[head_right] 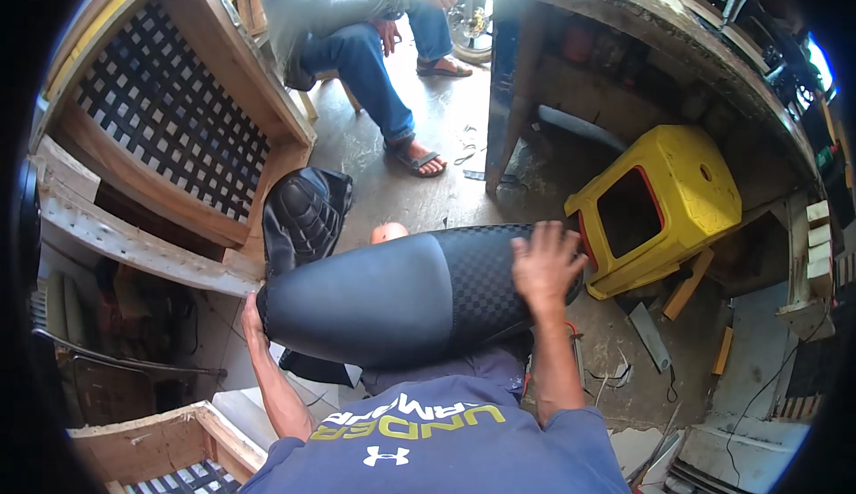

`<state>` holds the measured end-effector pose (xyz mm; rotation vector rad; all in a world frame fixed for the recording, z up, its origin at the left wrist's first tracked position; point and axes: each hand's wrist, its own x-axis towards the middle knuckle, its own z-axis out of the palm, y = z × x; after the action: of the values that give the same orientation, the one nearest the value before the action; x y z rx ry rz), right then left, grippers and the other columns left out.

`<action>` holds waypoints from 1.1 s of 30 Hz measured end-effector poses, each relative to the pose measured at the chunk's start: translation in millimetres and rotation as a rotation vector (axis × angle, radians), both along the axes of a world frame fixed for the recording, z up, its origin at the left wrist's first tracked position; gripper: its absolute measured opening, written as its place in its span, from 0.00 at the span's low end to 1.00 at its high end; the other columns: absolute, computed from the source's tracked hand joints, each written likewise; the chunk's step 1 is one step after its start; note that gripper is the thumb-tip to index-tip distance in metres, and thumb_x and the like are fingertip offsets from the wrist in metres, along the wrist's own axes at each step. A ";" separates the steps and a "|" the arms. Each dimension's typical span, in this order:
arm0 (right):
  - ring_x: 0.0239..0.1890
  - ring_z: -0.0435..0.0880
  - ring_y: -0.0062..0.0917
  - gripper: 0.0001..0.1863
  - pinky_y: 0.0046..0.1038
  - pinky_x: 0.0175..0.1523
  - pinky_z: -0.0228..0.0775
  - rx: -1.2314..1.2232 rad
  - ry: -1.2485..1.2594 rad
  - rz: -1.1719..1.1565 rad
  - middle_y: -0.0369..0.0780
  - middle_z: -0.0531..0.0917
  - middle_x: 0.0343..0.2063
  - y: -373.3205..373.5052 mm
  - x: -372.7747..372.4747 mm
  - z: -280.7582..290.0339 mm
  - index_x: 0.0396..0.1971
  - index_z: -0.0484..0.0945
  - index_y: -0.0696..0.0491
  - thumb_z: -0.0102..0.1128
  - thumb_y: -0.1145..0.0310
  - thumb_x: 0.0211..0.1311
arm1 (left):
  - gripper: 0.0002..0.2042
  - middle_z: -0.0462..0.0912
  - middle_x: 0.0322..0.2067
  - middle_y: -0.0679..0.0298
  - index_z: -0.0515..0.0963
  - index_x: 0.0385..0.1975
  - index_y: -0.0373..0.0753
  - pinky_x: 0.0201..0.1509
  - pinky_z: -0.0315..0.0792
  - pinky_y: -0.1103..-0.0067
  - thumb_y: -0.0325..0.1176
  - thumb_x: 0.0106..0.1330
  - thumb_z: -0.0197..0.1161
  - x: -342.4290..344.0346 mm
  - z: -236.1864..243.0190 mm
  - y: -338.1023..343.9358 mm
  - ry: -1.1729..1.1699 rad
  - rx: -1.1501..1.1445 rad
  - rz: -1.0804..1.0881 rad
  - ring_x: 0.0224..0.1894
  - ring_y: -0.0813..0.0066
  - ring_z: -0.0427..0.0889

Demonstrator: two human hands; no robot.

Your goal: The person staples new fabric onto a motorcycle seat frame using a pneumatic stapler, pulling the material tight and trimming excess pieces with scissors.

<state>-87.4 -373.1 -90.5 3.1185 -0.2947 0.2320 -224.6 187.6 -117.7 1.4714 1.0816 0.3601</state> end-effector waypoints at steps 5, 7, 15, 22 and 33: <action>0.80 0.58 0.41 0.38 0.61 0.80 0.41 0.151 0.270 0.786 0.42 0.68 0.75 132.1 -51.4 17.4 0.74 0.68 0.48 0.42 0.37 0.77 | 0.31 0.88 0.47 0.50 0.82 0.54 0.25 0.53 0.81 0.68 0.53 0.74 0.56 0.7 -38.6 13.3 0.002 -0.034 -0.129 0.46 0.59 0.89; 0.80 0.59 0.41 0.37 0.61 0.80 0.39 0.263 0.093 0.725 0.40 0.68 0.76 131.6 -54.0 16.5 0.74 0.69 0.47 0.40 0.37 0.78 | 0.30 0.88 0.49 0.51 0.82 0.55 0.27 0.54 0.80 0.67 0.53 0.74 0.54 3.2 -48.5 19.1 -0.030 -0.105 -0.158 0.48 0.59 0.89; 0.65 0.77 0.38 0.35 0.42 0.71 0.64 0.933 0.108 -0.173 0.46 0.77 0.67 -95.1 8.5 -28.9 0.71 0.69 0.55 0.47 0.43 0.80 | 0.29 0.87 0.52 0.52 0.81 0.57 0.30 0.57 0.81 0.67 0.53 0.75 0.55 9.3 -63.0 30.2 -0.038 -0.225 -0.165 0.49 0.58 0.89; 0.64 0.78 0.30 0.49 0.32 0.70 0.68 1.761 0.094 -0.136 0.49 0.76 0.66 -121.1 7.1 1.3 0.69 0.69 0.66 0.45 0.30 0.75 | 0.35 0.87 0.53 0.54 0.78 0.62 0.31 0.58 0.79 0.68 0.61 0.78 0.52 9.7 32.0 53.8 0.191 -0.191 -0.368 0.50 0.63 0.88; 0.20 0.79 0.20 0.44 0.23 0.24 0.72 1.415 -0.158 -0.151 0.35 0.82 0.26 -75.3 58.8 -10.7 0.58 0.84 0.52 0.34 0.28 0.77 | 0.20 0.89 0.41 0.56 0.83 0.47 0.35 0.46 0.83 0.69 0.46 0.78 0.53 90.9 18.5 101.3 -0.110 -0.267 -0.316 0.40 0.63 0.89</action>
<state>-28.6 -448.4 -101.2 4.3879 -1.1151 0.3966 -133.7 289.0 -99.3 1.3386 0.7609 0.0686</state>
